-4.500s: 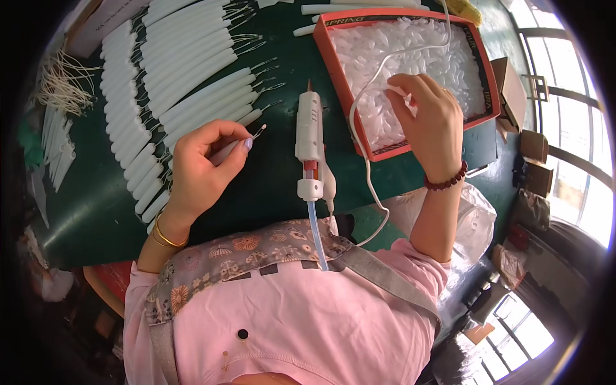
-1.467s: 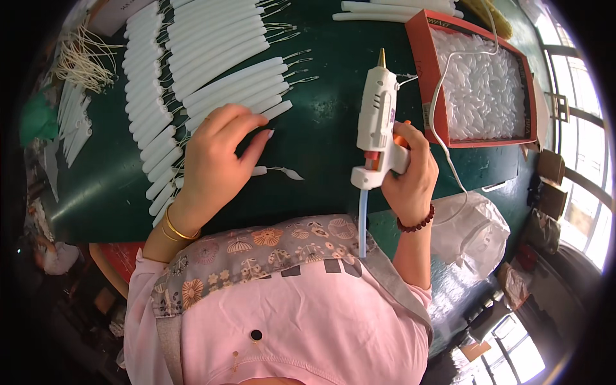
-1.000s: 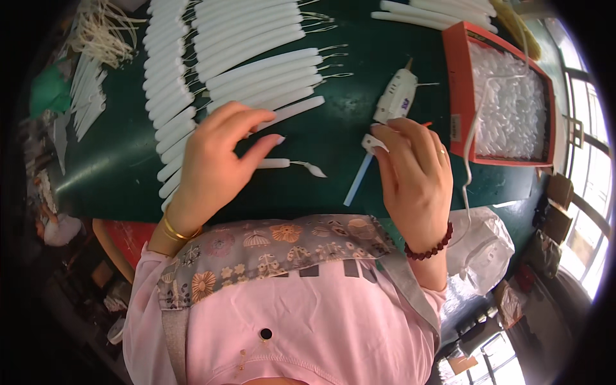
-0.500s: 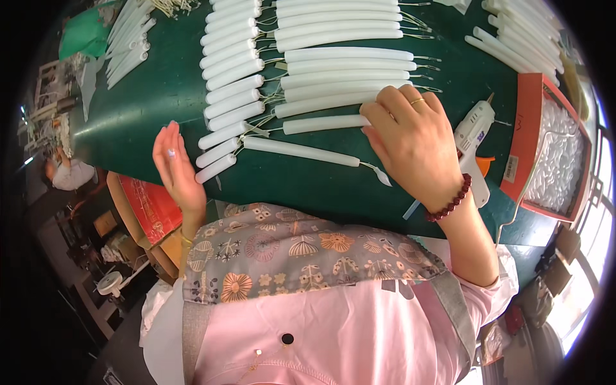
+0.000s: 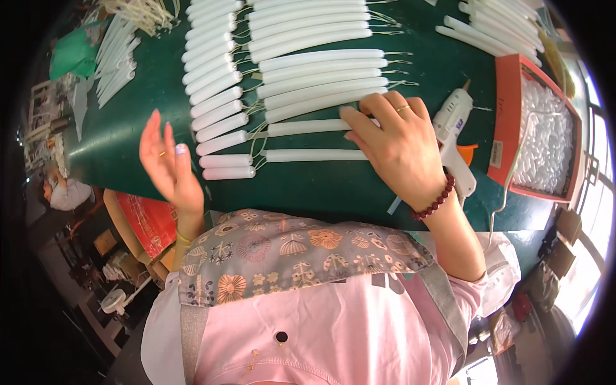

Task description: Gluing small white plastic components together using a hot glue gun on an assembly line.

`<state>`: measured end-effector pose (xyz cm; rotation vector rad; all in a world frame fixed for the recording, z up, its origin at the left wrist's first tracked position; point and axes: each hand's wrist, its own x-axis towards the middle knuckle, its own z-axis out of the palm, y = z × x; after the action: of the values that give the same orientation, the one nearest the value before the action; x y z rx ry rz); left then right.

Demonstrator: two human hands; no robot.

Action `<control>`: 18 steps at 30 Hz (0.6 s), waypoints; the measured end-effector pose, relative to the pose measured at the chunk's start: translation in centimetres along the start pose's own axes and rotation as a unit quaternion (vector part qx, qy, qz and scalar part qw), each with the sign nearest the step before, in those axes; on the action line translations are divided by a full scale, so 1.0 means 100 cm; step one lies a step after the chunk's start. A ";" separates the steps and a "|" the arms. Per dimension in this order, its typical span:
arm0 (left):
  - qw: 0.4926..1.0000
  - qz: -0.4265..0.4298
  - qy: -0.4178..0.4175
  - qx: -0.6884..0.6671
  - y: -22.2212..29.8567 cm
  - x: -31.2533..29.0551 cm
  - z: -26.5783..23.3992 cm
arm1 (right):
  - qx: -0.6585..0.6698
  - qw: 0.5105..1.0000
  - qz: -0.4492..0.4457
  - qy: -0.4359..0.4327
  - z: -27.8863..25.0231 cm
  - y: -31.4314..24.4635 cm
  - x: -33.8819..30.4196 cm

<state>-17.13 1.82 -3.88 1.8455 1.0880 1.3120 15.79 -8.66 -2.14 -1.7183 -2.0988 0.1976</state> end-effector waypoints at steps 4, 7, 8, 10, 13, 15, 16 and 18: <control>0.956 0.093 -0.263 0.092 0.062 0.033 0.040 | 0.022 0.998 0.046 0.028 -0.035 0.014 -0.006; 0.918 0.153 -0.355 0.087 0.066 0.032 0.093 | -0.008 0.994 0.094 0.047 -0.048 0.027 -0.025; 0.902 0.168 -0.382 0.110 0.071 0.032 0.107 | -0.025 0.994 0.094 0.040 -0.050 0.027 -0.029; 0.889 0.186 -0.399 0.128 0.071 0.025 0.133 | -0.018 0.995 0.097 0.019 -0.042 0.021 -0.034; 0.869 0.210 -0.415 0.168 0.070 0.018 0.154 | -0.048 0.994 0.093 0.026 -0.026 0.017 -0.035; 0.862 0.220 -0.419 0.182 0.068 0.015 0.163 | -0.063 0.993 0.091 0.041 -0.016 0.020 -0.033; 0.860 0.223 -0.418 0.188 0.067 0.015 0.166 | -0.075 0.993 0.071 0.055 -0.014 0.020 -0.031; 0.858 0.231 -0.418 0.191 0.065 0.016 0.171 | -0.093 0.992 0.055 0.070 -0.016 0.022 -0.032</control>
<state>1.14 -0.17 -3.10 2.7010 0.4418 0.3565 18.84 -11.43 -2.25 -1.8984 -1.9756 -0.0872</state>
